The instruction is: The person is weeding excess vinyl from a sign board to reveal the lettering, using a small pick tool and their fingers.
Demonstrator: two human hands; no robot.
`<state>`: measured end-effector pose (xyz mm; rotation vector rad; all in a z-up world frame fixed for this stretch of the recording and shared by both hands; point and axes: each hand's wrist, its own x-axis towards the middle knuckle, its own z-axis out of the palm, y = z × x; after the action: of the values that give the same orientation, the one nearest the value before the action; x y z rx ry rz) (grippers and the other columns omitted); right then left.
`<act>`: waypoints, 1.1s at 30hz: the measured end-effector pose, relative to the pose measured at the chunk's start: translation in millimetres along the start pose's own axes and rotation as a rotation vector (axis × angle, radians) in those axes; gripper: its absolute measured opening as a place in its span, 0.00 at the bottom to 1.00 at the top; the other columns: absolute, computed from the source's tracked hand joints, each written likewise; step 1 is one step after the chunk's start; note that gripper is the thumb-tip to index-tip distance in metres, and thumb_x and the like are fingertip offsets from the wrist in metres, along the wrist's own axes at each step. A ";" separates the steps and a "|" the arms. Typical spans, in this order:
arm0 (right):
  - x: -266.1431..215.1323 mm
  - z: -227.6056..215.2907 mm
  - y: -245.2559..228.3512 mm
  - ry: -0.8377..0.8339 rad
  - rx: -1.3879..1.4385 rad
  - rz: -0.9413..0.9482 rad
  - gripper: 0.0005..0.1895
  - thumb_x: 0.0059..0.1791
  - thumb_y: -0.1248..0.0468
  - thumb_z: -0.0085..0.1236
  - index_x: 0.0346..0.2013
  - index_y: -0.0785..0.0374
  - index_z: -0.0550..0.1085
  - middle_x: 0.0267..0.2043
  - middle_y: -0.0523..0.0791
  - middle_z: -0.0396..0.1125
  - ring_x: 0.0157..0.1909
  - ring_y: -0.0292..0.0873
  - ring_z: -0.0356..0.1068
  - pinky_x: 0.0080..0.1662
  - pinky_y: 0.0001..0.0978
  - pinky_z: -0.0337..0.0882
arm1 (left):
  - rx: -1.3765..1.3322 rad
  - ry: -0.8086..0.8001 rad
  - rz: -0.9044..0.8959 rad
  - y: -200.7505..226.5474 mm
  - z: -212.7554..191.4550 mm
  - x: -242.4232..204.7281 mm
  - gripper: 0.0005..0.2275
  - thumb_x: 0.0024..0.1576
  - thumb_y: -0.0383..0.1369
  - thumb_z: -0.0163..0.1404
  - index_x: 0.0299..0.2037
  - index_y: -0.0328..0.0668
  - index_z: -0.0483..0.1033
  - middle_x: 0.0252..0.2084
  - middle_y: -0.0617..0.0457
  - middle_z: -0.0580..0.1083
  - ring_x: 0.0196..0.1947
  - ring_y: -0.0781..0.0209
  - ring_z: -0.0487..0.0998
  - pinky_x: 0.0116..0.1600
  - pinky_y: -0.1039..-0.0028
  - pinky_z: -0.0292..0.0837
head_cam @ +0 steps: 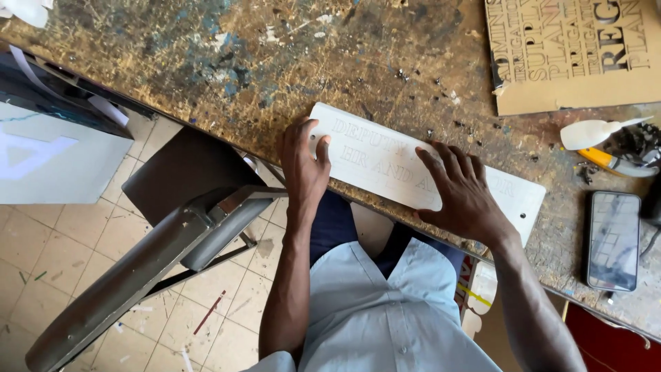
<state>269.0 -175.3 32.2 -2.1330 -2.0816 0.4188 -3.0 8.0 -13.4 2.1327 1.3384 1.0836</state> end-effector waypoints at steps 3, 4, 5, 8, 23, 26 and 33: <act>-0.5 -1.8 -1.8 -0.003 0.025 0.012 0.72 0.36 0.47 0.82 0.89 0.50 0.51 0.85 0.59 0.51 0.85 0.64 0.49 0.79 0.70 0.46 | 0.059 -0.005 -0.001 -2.4 3.2 6.6 0.14 0.66 0.34 0.65 0.60 0.48 0.81 0.60 0.46 0.78 0.56 0.50 0.78 0.62 0.54 0.71; 1.9 -2.4 1.3 0.002 0.020 0.010 0.72 0.36 0.47 0.82 0.89 0.50 0.51 0.85 0.59 0.51 0.85 0.64 0.49 0.79 0.70 0.46 | 0.056 0.001 0.002 -3.3 2.6 11.4 0.14 0.66 0.34 0.65 0.60 0.48 0.81 0.60 0.46 0.78 0.56 0.50 0.78 0.62 0.54 0.71; -0.2 -1.4 1.9 -0.003 0.052 0.016 0.73 0.36 0.49 0.83 0.89 0.52 0.50 0.86 0.60 0.50 0.85 0.65 0.49 0.79 0.71 0.44 | 0.072 -0.027 0.000 -4.1 -0.1 11.7 0.14 0.66 0.36 0.65 0.60 0.47 0.82 0.59 0.46 0.78 0.55 0.51 0.78 0.61 0.54 0.71; -12.3 2.3 -0.6 -0.019 0.099 0.019 0.74 0.36 0.52 0.83 0.90 0.54 0.48 0.86 0.62 0.48 0.85 0.68 0.46 0.79 0.74 0.42 | 0.109 -0.074 0.036 -6.9 -8.2 2.5 0.15 0.66 0.39 0.65 0.60 0.46 0.83 0.60 0.46 0.77 0.55 0.50 0.78 0.60 0.55 0.72; 10.3 58.4 -25.8 0.826 1.007 0.177 0.19 0.70 0.56 0.44 0.66 0.70 0.69 0.54 0.54 0.71 0.52 0.49 0.77 0.58 0.49 0.79 | -0.091 -0.363 0.502 75.9 56.9 -86.5 0.37 0.65 0.63 0.46 0.73 0.39 0.76 0.79 0.35 0.70 0.81 0.33 0.69 0.84 0.41 0.62; 11.5 57.1 -22.0 0.830 0.997 0.151 0.18 0.69 0.58 0.47 0.64 0.73 0.71 0.53 0.54 0.71 0.52 0.49 0.76 0.61 0.48 0.76 | 0.042 -0.377 0.338 45.5 1.7 -27.7 0.40 0.61 0.58 0.57 0.77 0.38 0.71 0.76 0.31 0.71 0.77 0.26 0.70 0.80 0.37 0.65; 8.7 51.3 -36.5 0.809 1.004 0.152 0.18 0.68 0.59 0.47 0.62 0.73 0.74 0.49 0.55 0.73 0.51 0.50 0.75 0.61 0.51 0.74 | 0.259 -0.270 0.202 30.5 -45.4 -2.8 0.35 0.75 0.54 0.45 0.83 0.34 0.62 0.87 0.31 0.54 0.84 0.20 0.55 0.80 0.25 0.50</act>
<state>219.4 -170.2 -7.3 -1.4490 -0.9375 0.3925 -21.6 -11.6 34.3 2.5424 1.2093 0.6862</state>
